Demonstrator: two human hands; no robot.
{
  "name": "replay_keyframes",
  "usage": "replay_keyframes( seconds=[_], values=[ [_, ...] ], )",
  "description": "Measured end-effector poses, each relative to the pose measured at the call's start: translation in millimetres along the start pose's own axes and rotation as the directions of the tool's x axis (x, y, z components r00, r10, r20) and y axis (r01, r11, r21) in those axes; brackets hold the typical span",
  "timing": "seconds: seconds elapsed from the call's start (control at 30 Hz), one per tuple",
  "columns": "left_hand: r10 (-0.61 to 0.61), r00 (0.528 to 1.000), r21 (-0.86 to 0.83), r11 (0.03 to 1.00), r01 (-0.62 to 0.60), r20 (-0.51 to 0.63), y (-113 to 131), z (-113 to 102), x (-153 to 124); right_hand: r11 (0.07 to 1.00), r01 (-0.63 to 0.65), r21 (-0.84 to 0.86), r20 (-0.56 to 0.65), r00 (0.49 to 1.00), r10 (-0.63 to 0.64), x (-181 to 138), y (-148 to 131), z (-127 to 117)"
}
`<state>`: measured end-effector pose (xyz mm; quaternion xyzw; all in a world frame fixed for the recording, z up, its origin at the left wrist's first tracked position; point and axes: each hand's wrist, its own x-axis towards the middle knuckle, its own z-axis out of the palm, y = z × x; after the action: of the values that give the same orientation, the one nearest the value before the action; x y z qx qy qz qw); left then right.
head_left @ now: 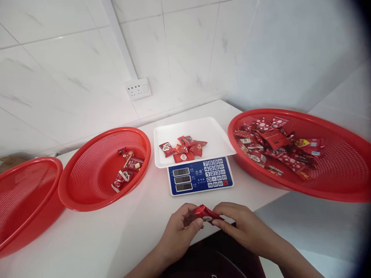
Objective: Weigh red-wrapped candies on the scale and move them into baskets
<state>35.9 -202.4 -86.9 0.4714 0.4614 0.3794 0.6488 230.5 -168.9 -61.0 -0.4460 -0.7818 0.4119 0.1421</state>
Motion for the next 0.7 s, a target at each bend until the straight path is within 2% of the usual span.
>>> replay_keyframes(
  seconds=[0.07, 0.13, 0.17, 0.2, 0.23, 0.3, 0.37, 0.4, 0.47, 0.53, 0.63, 0.7],
  values=[
    [0.014, 0.999, 0.1, 0.995, -0.011, -0.029, 3.6, -3.0, -1.0, 1.0, 0.014, -0.013, -0.078, 0.997, -0.015, -3.7, 3.8, -9.2],
    [0.068, 0.995, 0.252, 0.967, -0.047, -0.077, 10.3, -9.6, -1.9, 0.999, -0.01, -0.043, -0.248, 0.969, -0.001, -9.0, 11.0, -22.7],
    [0.126, 0.986, 0.351, 0.933, -0.081, -0.107, 14.5, -14.9, -2.3, 0.997, -0.05, -0.066, -0.361, 0.932, 0.023, -11.9, 15.5, -30.6],
    [0.213, 0.967, 0.463, 0.877, -0.128, -0.137, 18.9, -21.7, -2.5, 0.99, -0.112, -0.083, -0.485, 0.873, 0.058, -14.7, 20.3, -38.9],
    [0.327, 0.932, 0.584, 0.792, -0.18, -0.155, 23.3, -30.0, -2.5, 0.979, -0.185, -0.09, -0.6, 0.795, 0.094, -17.2, 25.3, -47.2],
    [0.575, 0.805, 0.802, 0.545, -0.245, -0.145, 31.5, -49.7, -2.1, 0.946, -0.314, -0.076, -0.766, 0.626, 0.146, -20.7, 34.8, -62.2],
    [0.741, 0.666, 0.936, 0.287, -0.204, -0.082, 38.2, -70.4, -1.1, 0.921, -0.387, -0.052, -0.855, 0.494, 0.159, -21.5, 43.4, -73.4],
    [0.775, 0.629, 0.97, 0.195, -0.148, -0.06, 41.0, -79.8, -0.4, 0.912, -0.408, -0.042, -0.878, 0.451, 0.161, -21.1, 47.2, -77.3],
    [0.778, 0.624, 0.995, 0.104, -0.011, -0.075, 45.2, -94.3, 0.9, 0.896, -0.444, -0.013, -0.899, 0.397, 0.184, -19.0, 53.9, -82.0],
    [0.738, 0.661, 0.991, 0.084, 0.107, -0.134, 48.4, -102.1, 1.7, 0.884, -0.467, 0.022, -0.895, 0.384, 0.226, -16.4, 58.9, -83.7],
    [0.648, 0.712, 0.962, 0.154, 0.226, -0.271, 55.9, -106.0, 0.1, 0.891, -0.453, 0.045, -0.877, 0.41, 0.253, -13.5, 62.5, -84.3],
    [0.574, 0.72, 0.921, 0.239, 0.308, -0.39, 66.4, -111.5, -3.1, 0.888, -0.456, 0.063, -0.87, 0.411, 0.273, -13.1, 62.8, -84.5]
  ],
)
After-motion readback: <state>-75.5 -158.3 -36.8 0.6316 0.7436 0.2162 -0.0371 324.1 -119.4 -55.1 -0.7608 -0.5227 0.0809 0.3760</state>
